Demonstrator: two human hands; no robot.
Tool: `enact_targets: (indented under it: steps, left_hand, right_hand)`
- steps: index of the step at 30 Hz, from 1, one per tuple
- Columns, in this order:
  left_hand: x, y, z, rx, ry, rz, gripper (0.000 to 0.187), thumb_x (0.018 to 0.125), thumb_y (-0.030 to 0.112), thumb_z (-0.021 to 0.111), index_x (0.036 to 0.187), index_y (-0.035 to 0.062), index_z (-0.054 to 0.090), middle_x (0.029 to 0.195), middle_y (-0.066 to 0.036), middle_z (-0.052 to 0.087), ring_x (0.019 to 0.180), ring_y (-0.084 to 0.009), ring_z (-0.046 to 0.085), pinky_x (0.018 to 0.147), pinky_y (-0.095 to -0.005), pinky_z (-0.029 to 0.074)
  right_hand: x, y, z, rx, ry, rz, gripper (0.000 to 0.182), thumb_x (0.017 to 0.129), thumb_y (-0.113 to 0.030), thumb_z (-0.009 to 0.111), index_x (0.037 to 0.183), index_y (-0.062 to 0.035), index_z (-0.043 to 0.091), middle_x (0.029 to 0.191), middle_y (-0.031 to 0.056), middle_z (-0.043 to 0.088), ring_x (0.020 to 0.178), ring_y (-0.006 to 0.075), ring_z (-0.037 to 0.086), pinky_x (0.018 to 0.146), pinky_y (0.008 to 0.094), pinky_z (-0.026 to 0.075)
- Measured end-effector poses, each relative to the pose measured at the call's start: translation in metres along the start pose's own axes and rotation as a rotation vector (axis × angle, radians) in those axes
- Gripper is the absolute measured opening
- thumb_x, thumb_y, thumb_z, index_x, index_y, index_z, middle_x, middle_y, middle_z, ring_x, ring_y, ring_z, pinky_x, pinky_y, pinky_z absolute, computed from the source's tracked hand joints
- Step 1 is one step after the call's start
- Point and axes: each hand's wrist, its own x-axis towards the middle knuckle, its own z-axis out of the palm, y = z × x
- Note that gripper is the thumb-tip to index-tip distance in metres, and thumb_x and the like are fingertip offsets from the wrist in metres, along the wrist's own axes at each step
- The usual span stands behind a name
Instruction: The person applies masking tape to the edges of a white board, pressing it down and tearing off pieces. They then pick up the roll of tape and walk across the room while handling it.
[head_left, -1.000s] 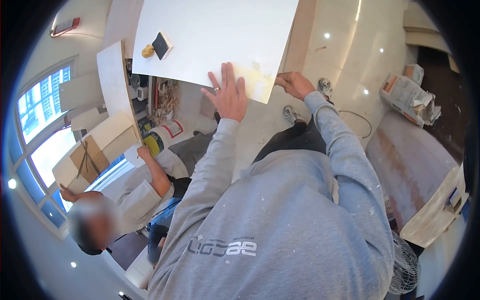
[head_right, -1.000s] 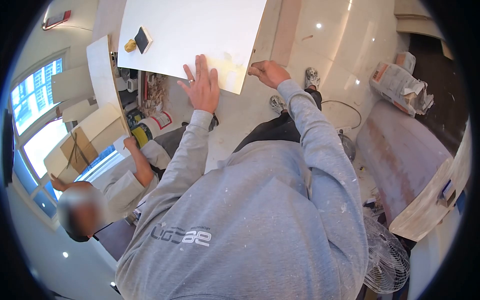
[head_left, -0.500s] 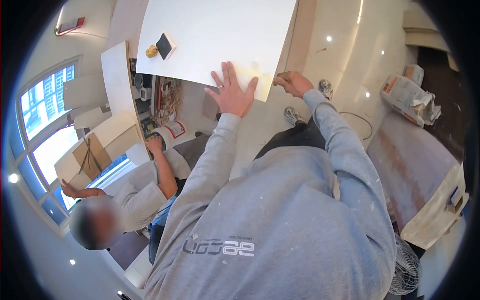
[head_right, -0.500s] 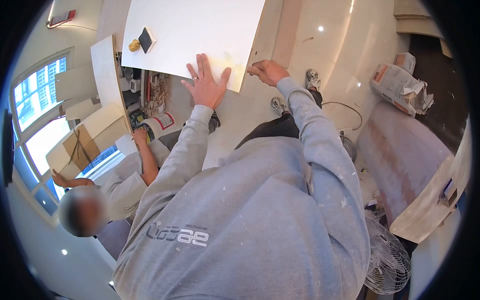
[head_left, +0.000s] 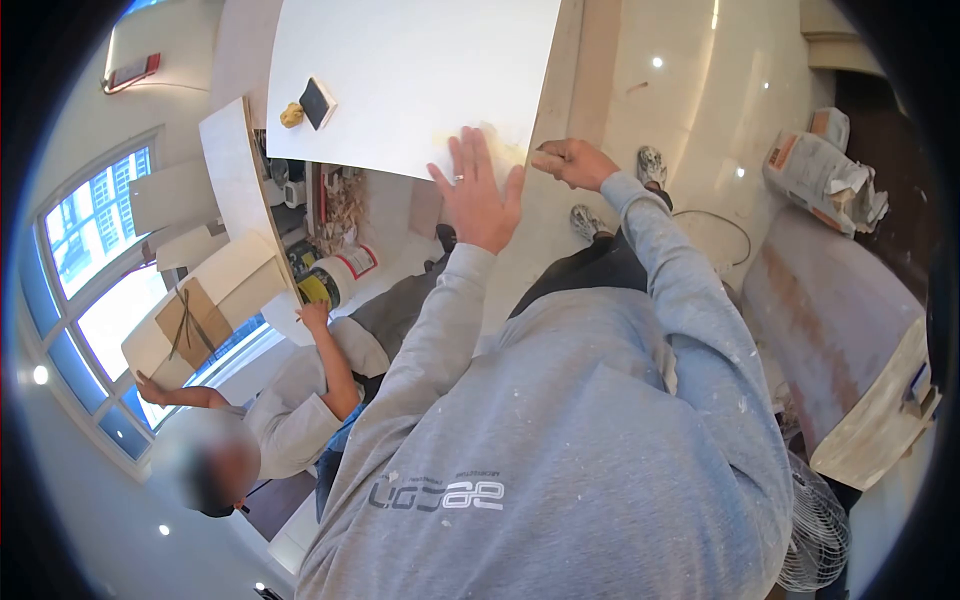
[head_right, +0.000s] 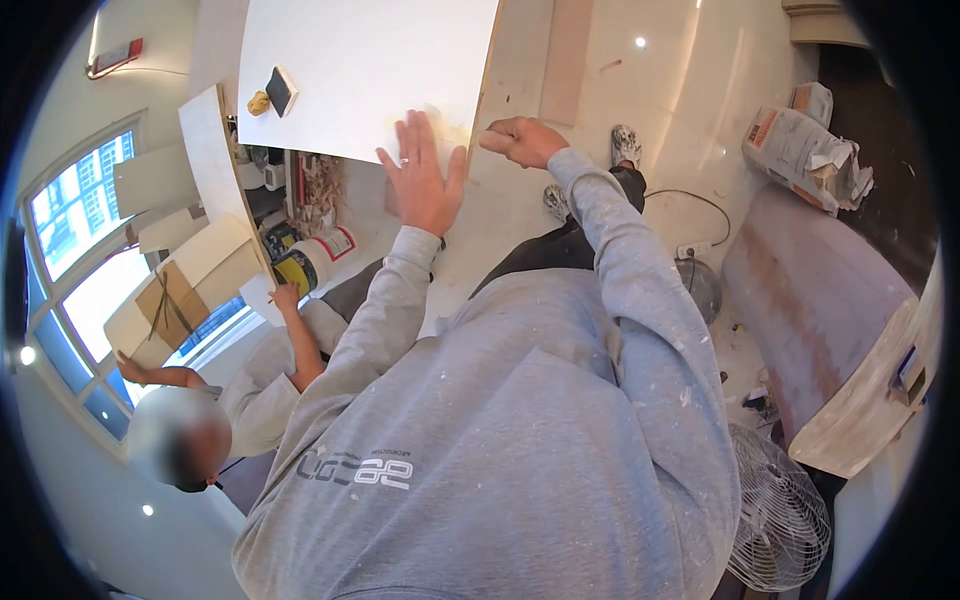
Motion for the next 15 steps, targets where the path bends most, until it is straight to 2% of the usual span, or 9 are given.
enact_targets:
  steps: [2,6,10,13,15]
  left_hand:
    - [-0.003,0.010,0.005,-0.009,-0.020,-0.008,0.100,0.099,0.058,0.059,0.167,0.0000,0.014,0.174,-0.021,0.017,0.162,-0.0425,0.009,0.122,-0.0727,0.001]
    - [-0.002,0.022,-0.003,0.022,-0.068,-0.036,0.113,0.093,0.065,0.064,0.167,-0.0019,0.010,0.174,-0.024,0.013,0.162,-0.0417,0.010,0.122,-0.0730,0.002]
    - [-0.001,0.021,0.003,0.042,-0.034,-0.052,0.116,0.090,0.067,0.067,0.166,-0.0021,0.013,0.174,-0.023,0.015,0.162,-0.0413,0.009,0.122,-0.0731,0.002]
    - [-0.001,0.024,0.005,0.038,-0.013,-0.080,0.114,0.090,0.066,0.067,0.165,-0.0030,0.016,0.174,-0.023,0.016,0.162,-0.0412,0.009,0.123,-0.0726,0.002]
    - [0.002,0.031,0.006,0.040,0.001,-0.116,0.113,0.090,0.066,0.067,0.165,-0.0037,0.018,0.173,-0.023,0.017,0.162,-0.0413,0.010,0.123,-0.0721,0.003]
  right_hand:
    - [-0.005,0.012,0.000,0.069,-0.030,-0.050,0.051,0.096,-0.040,0.072,0.139,-0.0144,0.066,0.084,0.0086,0.068,0.065,0.0191,0.062,0.066,0.0356,0.053]
    - [-0.023,0.014,-0.014,0.192,-0.153,-0.092,0.074,0.087,-0.014,0.077,0.156,-0.0188,0.051,0.104,0.0082,0.070,0.078,0.0168,0.063,0.073,0.0336,0.054]
    - [-0.039,0.011,-0.018,0.125,-0.158,-0.146,0.082,0.089,-0.005,0.071,0.164,-0.0145,0.038,0.132,0.0106,0.068,0.090,0.0176,0.065,0.085,0.0316,0.055]
    - [-0.049,0.013,-0.024,0.212,-0.156,-0.090,0.090,0.090,-0.004,0.070,0.168,-0.0171,0.028,0.133,0.0132,0.067,0.092,0.0182,0.065,0.088,0.0330,0.055]
    - [-0.052,0.018,-0.033,0.316,-0.190,0.033,0.091,0.091,-0.004,0.069,0.169,-0.0181,0.025,0.125,0.0137,0.069,0.090,0.0181,0.064,0.087,0.0333,0.055]
